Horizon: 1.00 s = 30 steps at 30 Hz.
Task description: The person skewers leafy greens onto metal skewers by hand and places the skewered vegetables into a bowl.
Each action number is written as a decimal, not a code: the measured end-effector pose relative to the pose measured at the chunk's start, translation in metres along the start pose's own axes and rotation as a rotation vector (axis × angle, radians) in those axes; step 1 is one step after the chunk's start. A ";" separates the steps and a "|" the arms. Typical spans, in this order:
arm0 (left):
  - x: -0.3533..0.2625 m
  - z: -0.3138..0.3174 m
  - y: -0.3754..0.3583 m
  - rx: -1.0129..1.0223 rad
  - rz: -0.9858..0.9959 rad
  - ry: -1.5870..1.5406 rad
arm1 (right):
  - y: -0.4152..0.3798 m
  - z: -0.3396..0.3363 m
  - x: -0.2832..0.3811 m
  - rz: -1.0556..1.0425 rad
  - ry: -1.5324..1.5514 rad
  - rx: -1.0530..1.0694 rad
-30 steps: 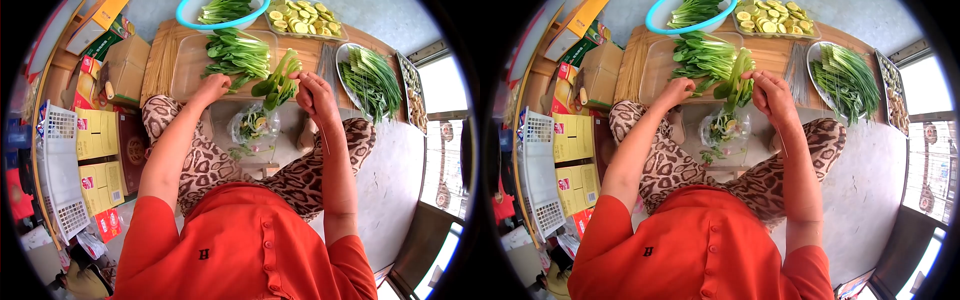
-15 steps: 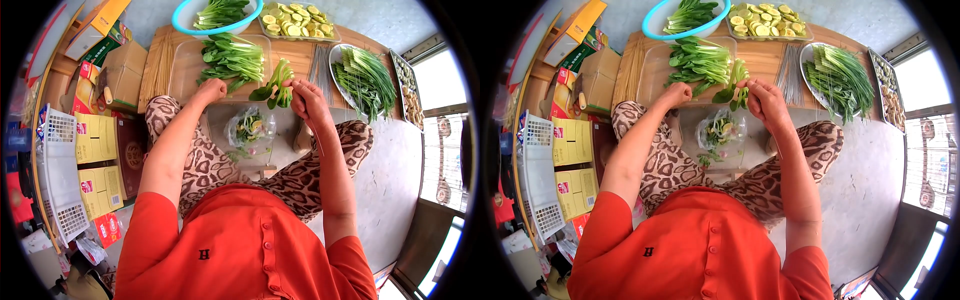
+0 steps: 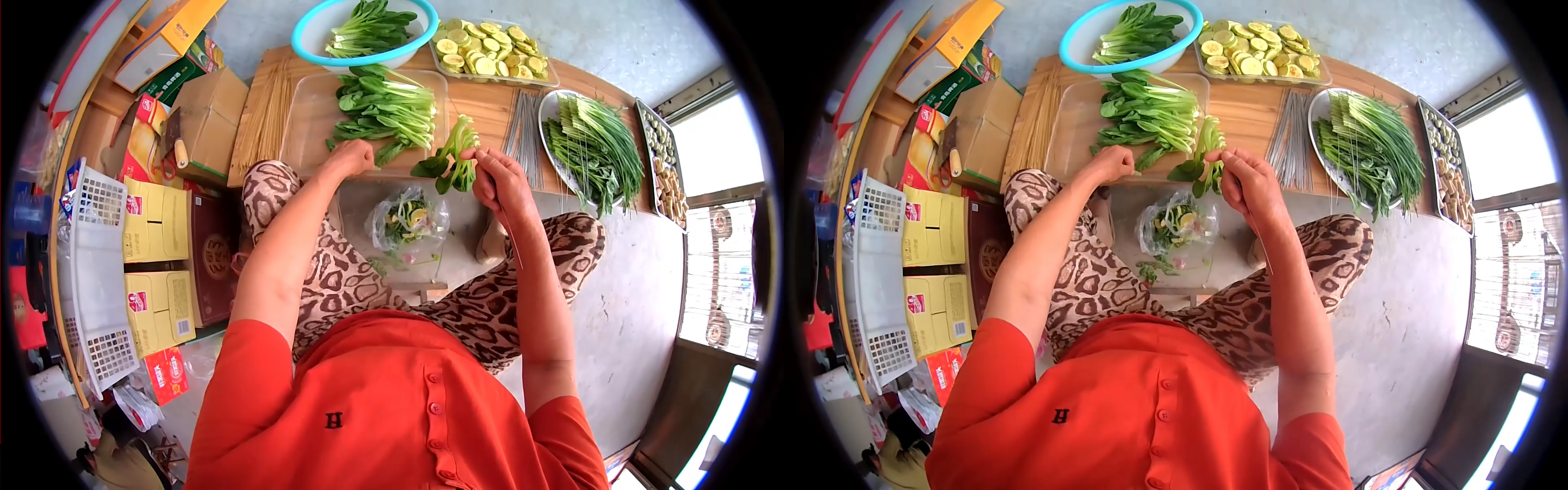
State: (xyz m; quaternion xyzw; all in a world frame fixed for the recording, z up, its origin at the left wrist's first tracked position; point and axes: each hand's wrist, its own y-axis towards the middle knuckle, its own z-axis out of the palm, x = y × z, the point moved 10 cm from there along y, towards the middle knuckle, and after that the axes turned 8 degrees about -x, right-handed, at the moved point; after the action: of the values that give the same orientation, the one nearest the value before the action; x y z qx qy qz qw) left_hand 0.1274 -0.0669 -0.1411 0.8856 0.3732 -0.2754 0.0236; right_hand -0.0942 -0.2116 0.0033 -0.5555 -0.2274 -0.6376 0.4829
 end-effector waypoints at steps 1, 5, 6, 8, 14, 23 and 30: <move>0.001 0.001 0.001 0.002 -0.003 -0.002 | 0.000 0.000 -0.001 0.004 -0.001 0.000; -0.003 -0.024 0.010 -0.185 -0.004 -0.256 | -0.001 0.002 0.001 -0.001 -0.003 -0.003; -0.003 -0.036 0.011 -0.264 -0.028 -0.425 | -0.002 0.002 0.001 -0.002 -0.003 0.003; -0.017 -0.048 0.002 -0.187 -0.119 -0.877 | -0.002 0.005 -0.002 0.012 -0.009 0.011; -0.033 -0.061 -0.011 -0.077 -0.159 -1.457 | -0.005 0.028 -0.015 0.055 -0.040 0.082; -0.052 -0.066 -0.020 -0.015 -0.107 -1.608 | -0.005 0.060 -0.030 0.106 -0.176 0.161; -0.055 -0.071 -0.018 -0.071 -0.020 -1.597 | 0.001 0.065 -0.031 0.107 -0.176 0.160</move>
State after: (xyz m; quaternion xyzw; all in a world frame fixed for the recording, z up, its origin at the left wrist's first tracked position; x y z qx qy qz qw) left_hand 0.1174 -0.0724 -0.0504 0.4164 0.2599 -0.8144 0.3095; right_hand -0.0643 -0.1470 -0.0072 -0.5803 -0.2888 -0.5396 0.5373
